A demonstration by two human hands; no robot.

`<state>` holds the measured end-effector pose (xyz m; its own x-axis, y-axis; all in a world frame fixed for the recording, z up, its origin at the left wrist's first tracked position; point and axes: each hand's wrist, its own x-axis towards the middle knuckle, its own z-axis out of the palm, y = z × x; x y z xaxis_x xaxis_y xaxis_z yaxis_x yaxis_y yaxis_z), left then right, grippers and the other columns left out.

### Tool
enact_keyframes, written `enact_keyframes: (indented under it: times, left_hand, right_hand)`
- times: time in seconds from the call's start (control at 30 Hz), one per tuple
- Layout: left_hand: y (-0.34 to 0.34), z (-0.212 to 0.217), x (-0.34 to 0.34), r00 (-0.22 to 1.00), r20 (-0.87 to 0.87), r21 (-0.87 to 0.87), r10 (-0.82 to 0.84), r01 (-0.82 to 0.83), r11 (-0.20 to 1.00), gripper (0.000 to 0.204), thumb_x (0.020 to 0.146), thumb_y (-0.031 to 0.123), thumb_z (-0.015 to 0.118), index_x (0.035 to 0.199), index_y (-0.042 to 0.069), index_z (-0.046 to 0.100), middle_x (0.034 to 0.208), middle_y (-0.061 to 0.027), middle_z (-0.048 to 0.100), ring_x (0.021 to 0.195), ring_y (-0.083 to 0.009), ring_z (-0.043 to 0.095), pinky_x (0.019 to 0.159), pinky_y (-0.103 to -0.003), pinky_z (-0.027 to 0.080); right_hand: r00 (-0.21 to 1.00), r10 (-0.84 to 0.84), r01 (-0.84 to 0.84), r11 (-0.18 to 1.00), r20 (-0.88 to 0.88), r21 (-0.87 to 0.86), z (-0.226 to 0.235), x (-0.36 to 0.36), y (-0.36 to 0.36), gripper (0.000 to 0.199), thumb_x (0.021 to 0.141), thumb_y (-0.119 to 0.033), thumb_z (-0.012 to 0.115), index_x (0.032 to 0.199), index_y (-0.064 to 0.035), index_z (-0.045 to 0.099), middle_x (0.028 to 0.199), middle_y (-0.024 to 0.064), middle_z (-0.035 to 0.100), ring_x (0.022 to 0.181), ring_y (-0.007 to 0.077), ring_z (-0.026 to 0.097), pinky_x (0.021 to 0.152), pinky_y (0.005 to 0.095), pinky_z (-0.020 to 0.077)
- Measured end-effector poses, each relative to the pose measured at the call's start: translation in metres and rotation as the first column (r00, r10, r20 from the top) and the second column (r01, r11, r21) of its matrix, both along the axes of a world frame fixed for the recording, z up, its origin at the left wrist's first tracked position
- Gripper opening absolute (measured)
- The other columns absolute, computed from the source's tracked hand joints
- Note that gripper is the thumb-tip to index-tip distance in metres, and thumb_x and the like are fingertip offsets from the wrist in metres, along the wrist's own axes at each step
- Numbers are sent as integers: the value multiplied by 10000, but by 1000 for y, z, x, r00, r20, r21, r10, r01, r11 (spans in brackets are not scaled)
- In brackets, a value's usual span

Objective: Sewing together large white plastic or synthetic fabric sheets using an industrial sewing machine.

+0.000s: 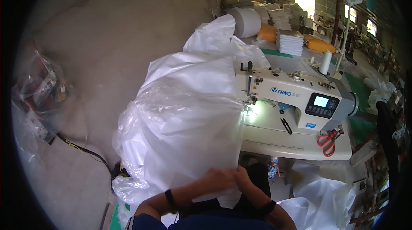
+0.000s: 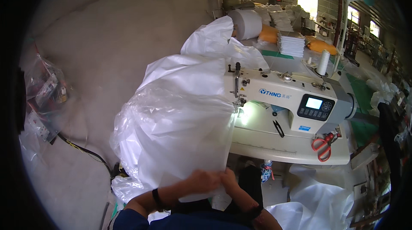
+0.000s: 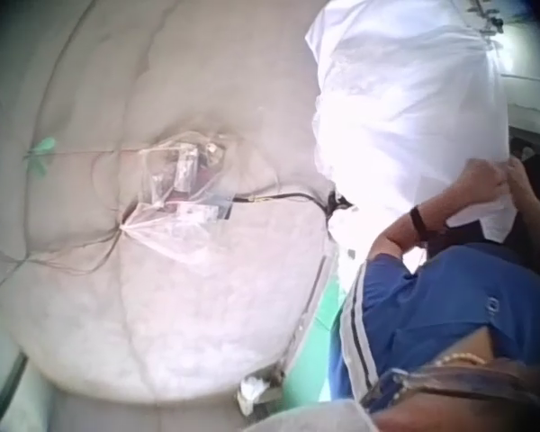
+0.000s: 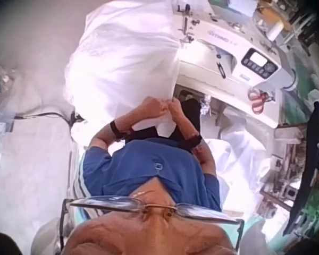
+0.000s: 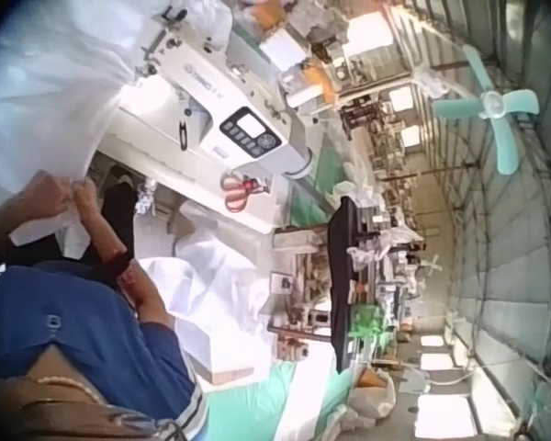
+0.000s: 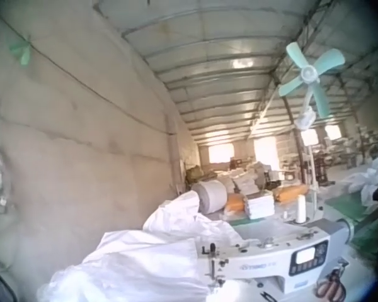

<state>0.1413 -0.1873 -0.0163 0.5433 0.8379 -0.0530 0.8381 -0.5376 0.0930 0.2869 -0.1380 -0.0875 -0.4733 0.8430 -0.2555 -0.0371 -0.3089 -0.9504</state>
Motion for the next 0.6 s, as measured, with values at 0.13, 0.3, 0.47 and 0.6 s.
enact_keyframes:
  times: [0.13, 0.3, 0.47, 0.6]
  left_hand:
    - [102, 37, -53, 841, 428, 235, 330, -457, 858, 219, 811, 161, 547, 1004, 77, 609, 962, -111, 620, 864, -302, 609, 728, -411, 514]
    - [180, 30, -104, 934, 235, 568, 271, -358, 741, 385, 796, 200, 583, 1177, 149, 557, 1207, -88, 506, 1143, -260, 454, 926, -453, 378]
    - [199, 60, -96, 897, 136, 454, 420, -434, 778, 335, 773, 278, 609, 1101, 209, 611, 1140, -53, 496, 1094, -224, 427, 941, -444, 292]
    - [204, 46, -102, 976, -39, 633, 216, -143, 761, 188, 775, 298, 607, 918, 183, 647, 944, -67, 574, 946, -251, 515, 860, -427, 374]
  right_hand:
    - [1000, 8, -3, 979, 21, -206, -18, 9, -5, 337, 905, -225, 522, 1119, 35, 549, 972, 111, 627, 857, 191, 607, 776, 314, 484]
    - [999, 16, -8, 978, 35, -207, 16, -4, -20, 324, 921, -254, 500, 1092, 9, 579, 896, 63, 622, 765, 145, 569, 693, 286, 455]
    - [998, 23, -9, 979, 66, -203, 2, 1, -18, 330, 924, -279, 503, 1096, -11, 587, 892, 47, 621, 775, 119, 558, 671, 269, 448]
    - [994, 70, -48, 971, 86, -233, 12, 0, -17, 344, 921, -274, 510, 1111, 5, 575, 935, 75, 623, 835, 147, 572, 727, 285, 458]
